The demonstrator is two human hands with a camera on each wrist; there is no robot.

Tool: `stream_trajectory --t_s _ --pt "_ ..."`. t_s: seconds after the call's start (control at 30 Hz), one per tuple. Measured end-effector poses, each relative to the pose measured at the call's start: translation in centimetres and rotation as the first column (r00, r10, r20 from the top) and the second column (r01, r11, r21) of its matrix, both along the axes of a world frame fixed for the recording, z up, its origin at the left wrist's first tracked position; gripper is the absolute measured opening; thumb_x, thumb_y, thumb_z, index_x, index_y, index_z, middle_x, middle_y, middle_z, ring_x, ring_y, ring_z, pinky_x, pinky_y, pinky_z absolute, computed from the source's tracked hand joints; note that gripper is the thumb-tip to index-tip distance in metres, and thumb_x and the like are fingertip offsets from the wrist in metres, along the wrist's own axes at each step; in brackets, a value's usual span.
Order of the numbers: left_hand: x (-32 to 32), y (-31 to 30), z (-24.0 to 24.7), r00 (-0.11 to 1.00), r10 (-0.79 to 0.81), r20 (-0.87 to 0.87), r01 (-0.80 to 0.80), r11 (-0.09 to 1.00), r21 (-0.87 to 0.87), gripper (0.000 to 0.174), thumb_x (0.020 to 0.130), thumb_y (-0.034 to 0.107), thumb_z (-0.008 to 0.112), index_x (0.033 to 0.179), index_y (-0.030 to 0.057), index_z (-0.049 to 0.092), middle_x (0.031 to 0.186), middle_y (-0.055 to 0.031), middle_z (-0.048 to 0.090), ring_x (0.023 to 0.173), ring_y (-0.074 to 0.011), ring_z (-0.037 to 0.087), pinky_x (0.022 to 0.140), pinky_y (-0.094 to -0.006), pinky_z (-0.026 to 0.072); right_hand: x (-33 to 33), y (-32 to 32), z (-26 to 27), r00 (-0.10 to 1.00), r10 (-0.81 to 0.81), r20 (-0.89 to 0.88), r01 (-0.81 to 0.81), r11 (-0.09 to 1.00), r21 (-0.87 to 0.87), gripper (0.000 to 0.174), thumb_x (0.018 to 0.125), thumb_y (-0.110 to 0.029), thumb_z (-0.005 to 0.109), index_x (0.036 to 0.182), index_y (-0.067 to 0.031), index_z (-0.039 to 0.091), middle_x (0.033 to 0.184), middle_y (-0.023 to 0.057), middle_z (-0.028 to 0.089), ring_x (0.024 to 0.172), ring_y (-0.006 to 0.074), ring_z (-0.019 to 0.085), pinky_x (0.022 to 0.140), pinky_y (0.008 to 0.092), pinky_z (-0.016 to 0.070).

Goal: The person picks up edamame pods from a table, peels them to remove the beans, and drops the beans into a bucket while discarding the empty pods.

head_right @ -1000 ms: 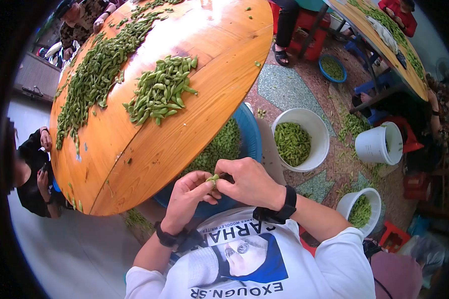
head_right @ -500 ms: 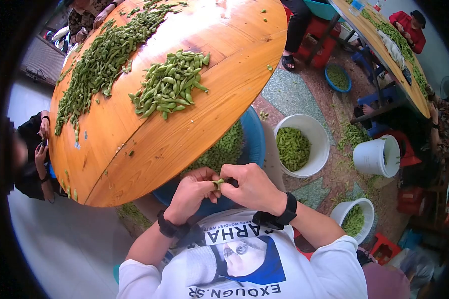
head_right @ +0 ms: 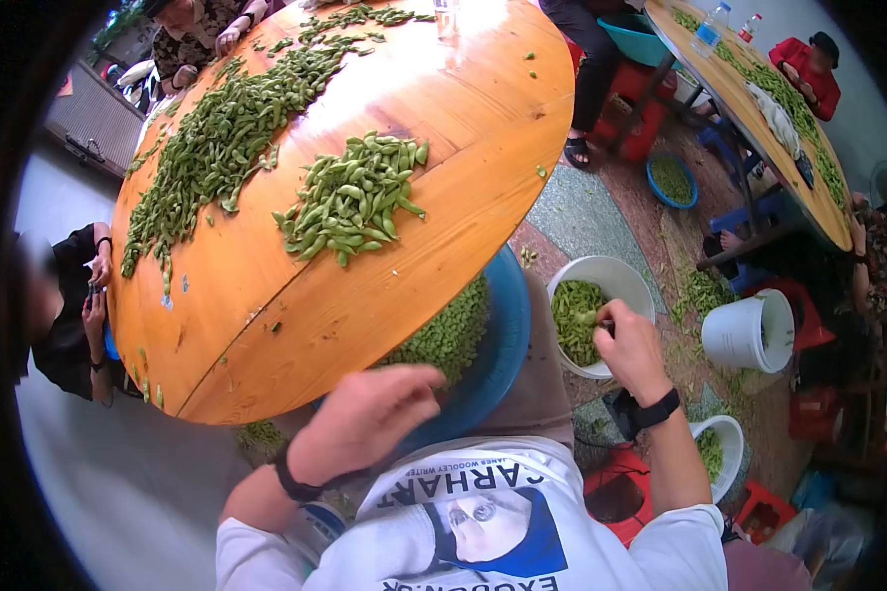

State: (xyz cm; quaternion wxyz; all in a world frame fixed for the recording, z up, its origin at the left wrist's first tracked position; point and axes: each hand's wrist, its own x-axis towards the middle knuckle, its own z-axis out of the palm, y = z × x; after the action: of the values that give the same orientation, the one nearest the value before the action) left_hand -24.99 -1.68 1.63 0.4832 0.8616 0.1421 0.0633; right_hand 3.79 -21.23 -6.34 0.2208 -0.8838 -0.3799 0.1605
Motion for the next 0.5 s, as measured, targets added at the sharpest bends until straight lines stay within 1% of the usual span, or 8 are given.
stream_trajectory --t_s 0.03,0.1,0.17,0.2,0.27,0.37,0.4,0.5 --pt "0.4 1.0 0.6 0.994 0.056 0.089 -0.067 0.990 0.125 0.031 0.086 0.003 0.068 0.116 0.0023 0.061 0.084 -0.0129 0.066 0.072 -0.0278 0.065 0.067 -0.0342 0.0525 0.3 -0.2 -0.1 1.000 0.004 0.005 -0.005 1.000 0.005 0.017 0.081 -0.009 0.059 0.096 -0.0003 0.062 0.083 0.0229 0.066 0.081 0.0424 0.065 0.071 0.0480 0.0500" --pt "1.6 3.5 1.4 0.965 0.240 0.102 -0.258 0.938 0.233 0.033 0.086 0.003 0.068 0.118 0.0030 0.061 0.081 -0.0122 0.063 0.070 -0.0289 0.062 0.066 -0.0345 0.0511 0.4 -0.4 -0.2 0.996 -0.052 0.066 0.053 0.998 -0.022 0.021 0.082 -0.007 0.056 0.101 0.0017 0.058 0.091 0.0257 0.066 0.089 0.0437 0.064 0.078 0.0493 0.0493" --pt "2.7 6.6 1.1 0.953 0.291 0.085 -0.300 0.859 0.416 0.032 0.085 0.006 0.067 0.117 0.0033 0.062 0.084 -0.0117 0.060 0.074 -0.0298 0.061 0.069 -0.0370 0.0500 -0.7 0.5 0.7 0.999 -0.042 0.029 0.042 0.999 0.008 0.021 0.084 -0.005 0.053 0.103 0.0034 0.056 0.094 0.0276 0.065 0.093 0.0443 0.063 0.080 0.0496 0.0486" --pt "3.1 7.7 0.6 0.953 0.290 0.090 -0.301 0.857 0.419 0.032 0.085 0.006 0.067 0.117 0.0033 0.062 0.084 -0.0117 0.060 0.074 -0.0298 0.061 0.069 -0.0370 0.0500 -1.2 0.9 0.8 1.000 0.006 -0.016 -0.004 0.998 0.069 0.019 0.084 -0.004 0.052 0.102 0.0030 0.056 0.093 0.0274 0.065 0.093 0.0443 0.063 0.080 0.0496 0.0487" --pt "3.6 9.2 -0.3 0.938 0.347 -0.005 -0.278 0.761 0.586 0.030 0.085 0.011 0.068 0.113 0.0020 0.063 0.088 -0.0121 0.059 0.080 -0.0295 0.062 0.072 -0.0395 0.0493 -2.6 2.0 1.6 0.990 0.112 -0.091 -0.092 0.976 0.198 0.016 0.086 -0.001 0.049 0.100 0.0023 0.057 0.091 0.0264 0.065 0.090 0.0437 0.064 0.079 0.0483 0.0494" --pt "3.6 9.3 -0.4 0.939 0.334 -0.081 -0.221 0.768 0.602 0.026 0.085 0.016 0.069 0.108 0.0042 0.064 0.092 -0.0121 0.060 0.082 -0.0292 0.062 0.074 -0.0407 0.0493 -4.8 3.5 3.5 0.937 0.233 -0.260 -0.155 0.945 0.290 0.015 0.088 -0.004 0.053 0.099 0.0014 0.062 0.090 0.0222 0.066 0.085 0.0392 0.065 0.076 0.0430 0.0512" --pt "3.6 9.1 -0.5 0.940 0.331 -0.080 -0.218 0.766 0.605 0.026 0.085 0.016 0.069 0.108 0.0042 0.064 0.092 -0.0121 0.060 0.082 -0.0292 0.062 0.074 -0.0407 0.0493 -5.4 4.0 3.8 0.938 0.231 -0.260 -0.151 0.944 0.294 0.015 0.088 -0.004 0.053 0.099 0.0014 0.062 0.090 0.0222 0.066 0.085 0.0392 0.065 0.076 0.0430 0.0512" --pt "3.3 8.5 -0.7 0.931 0.359 -0.073 -0.247 0.762 0.598 0.024 0.083 0.017 0.071 0.104 0.0071 0.065 0.090 -0.0112 0.059 0.082 -0.0294 0.061 0.073 -0.0400 0.0495 -7.0 5.5 4.6 0.878 0.346 -0.331 -0.228 0.910 0.345 0.015 0.089 -0.004 0.053 0.099 0.0011 0.063 0.090 0.0210 0.066 0.083 0.0373 0.066 0.073 0.0414 0.0519"
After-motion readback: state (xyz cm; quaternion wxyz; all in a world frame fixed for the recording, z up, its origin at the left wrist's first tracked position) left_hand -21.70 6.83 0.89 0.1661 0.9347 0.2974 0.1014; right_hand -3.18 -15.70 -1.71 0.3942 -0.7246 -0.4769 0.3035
